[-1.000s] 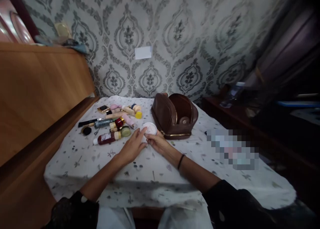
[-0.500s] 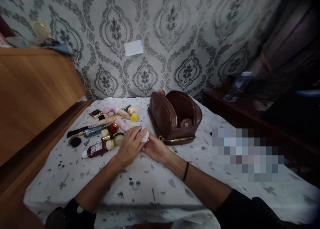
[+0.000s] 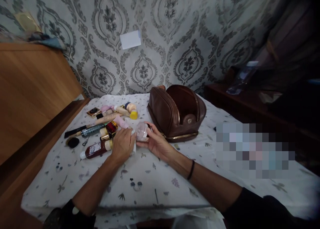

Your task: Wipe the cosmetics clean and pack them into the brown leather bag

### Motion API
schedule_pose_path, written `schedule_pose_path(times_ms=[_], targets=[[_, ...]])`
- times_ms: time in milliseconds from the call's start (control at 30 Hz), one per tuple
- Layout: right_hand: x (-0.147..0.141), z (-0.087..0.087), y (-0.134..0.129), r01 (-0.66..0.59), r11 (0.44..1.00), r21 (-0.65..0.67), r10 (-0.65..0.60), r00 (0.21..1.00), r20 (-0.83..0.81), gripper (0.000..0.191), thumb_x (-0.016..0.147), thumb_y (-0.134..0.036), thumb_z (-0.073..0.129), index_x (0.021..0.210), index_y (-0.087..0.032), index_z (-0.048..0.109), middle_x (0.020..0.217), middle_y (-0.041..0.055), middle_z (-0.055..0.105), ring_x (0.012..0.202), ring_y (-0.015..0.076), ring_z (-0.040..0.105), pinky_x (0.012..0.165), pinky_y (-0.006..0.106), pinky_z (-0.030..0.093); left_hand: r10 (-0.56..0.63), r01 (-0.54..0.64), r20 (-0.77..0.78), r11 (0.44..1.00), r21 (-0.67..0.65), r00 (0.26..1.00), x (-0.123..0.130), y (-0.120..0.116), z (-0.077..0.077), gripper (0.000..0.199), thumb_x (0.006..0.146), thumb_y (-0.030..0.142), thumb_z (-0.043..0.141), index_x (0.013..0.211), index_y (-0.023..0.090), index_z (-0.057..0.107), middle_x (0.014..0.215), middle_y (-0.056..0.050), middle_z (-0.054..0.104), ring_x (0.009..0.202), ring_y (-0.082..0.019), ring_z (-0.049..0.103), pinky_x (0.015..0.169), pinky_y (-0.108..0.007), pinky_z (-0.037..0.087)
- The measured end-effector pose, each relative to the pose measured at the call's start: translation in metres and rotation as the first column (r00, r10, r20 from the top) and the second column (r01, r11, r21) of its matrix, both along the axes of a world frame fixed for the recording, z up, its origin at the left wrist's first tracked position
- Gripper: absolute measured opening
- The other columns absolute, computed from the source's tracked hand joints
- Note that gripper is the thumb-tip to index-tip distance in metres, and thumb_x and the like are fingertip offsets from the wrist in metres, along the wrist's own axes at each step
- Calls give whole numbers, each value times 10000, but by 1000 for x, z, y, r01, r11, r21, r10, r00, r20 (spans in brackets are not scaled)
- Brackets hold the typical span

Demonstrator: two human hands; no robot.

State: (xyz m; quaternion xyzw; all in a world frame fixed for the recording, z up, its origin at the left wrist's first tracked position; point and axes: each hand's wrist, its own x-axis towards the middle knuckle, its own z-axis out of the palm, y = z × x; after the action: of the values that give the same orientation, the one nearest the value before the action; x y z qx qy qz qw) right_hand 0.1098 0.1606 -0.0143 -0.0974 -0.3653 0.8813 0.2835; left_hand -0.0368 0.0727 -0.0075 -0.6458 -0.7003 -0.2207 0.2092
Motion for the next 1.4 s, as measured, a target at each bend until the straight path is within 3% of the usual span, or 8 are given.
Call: schedule_pose_path(times_ms=[167, 300, 467, 700, 867, 1133, 1233, 1400], targets=[[-1, -4, 0, 74, 993, 87, -81, 994, 74, 548, 729, -477, 787, 1146, -339, 458, 957, -46, 639, 725, 135, 694, 652, 272, 551, -32, 32, 4, 999, 44, 999, 7, -4, 1, 366, 1020, 319, 289, 792, 190, 544, 730, -73, 613, 722, -230, 571, 667, -348, 400], [-2, -7, 1, 199, 947, 250, -241, 959, 147, 613, 706, -458, 791, 1181, -317, 430, 937, -36, 594, 689, 118, 640, 587, 242, 522, -79, 71, 115, 995, 69, 990, 13, -10, 0, 323, 1011, 348, 312, 808, 203, 518, 689, -36, 591, 654, -199, 568, 613, -309, 383], [-1, -9, 3, 237, 819, 522, -380, 906, 185, 661, 662, -408, 810, 1194, -289, 437, 923, -44, 531, 615, 79, 548, 554, 225, 456, -201, 159, 266, 973, 169, 943, 20, -16, 1, 257, 994, 353, 353, 869, 207, 523, 690, -11, 598, 634, -184, 587, 600, -290, 416], [1, -10, 1, 197, 686, 700, -441, 878, 186, 655, 661, -335, 800, 1244, -270, 508, 991, -7, 566, 702, 118, 552, 652, 272, 459, -302, 231, 233, 929, 289, 924, 15, -18, 5, 174, 975, 323, 457, 894, 199, 549, 764, -6, 620, 683, -155, 604, 644, -264, 450], [5, -10, 2, 190, 494, 849, -510, 854, 106, 701, 638, -294, 830, 1285, -279, 558, 1217, 64, 574, 962, 222, 591, 812, 351, 496, -300, 223, 254, 930, 292, 919, 10, -18, 7, 137, 952, 296, 523, 880, 187, 564, 750, 9, 585, 684, -143, 583, 657, -252, 446], [9, -13, 10, 139, 340, 930, -346, 938, -13, 679, 712, -257, 808, 1347, -277, 568, 1279, 86, 546, 1221, 255, 520, 1048, 417, 420, -248, 165, 399, 959, 231, 883, 7, -16, 8, 180, 938, 334, 537, 849, 183, 578, 769, 3, 574, 727, -154, 557, 697, -262, 421], [11, -15, 11, 62, 394, 917, -222, 975, 30, 685, 693, -265, 825, 1333, -272, 580, 1335, 97, 526, 1261, 263, 492, 1015, 409, 447, -222, 125, 526, 969, 214, 821, 4, -14, 12, 207, 927, 356, 538, 821, 184, 585, 772, 4, 577, 750, -158, 546, 721, -264, 416], [14, -9, 7, -125, 744, 656, 63, 991, 116, 780, 595, -272, 891, 1305, -305, 567, 1278, 47, 547, 1019, 171, 609, 856, 302, 531, -226, 100, 725, 972, 213, 651, 0, -8, 18, 251, 897, 403, 538, 816, 180, 620, 756, 7, 605, 741, -159, 537, 705, -253, 418]])
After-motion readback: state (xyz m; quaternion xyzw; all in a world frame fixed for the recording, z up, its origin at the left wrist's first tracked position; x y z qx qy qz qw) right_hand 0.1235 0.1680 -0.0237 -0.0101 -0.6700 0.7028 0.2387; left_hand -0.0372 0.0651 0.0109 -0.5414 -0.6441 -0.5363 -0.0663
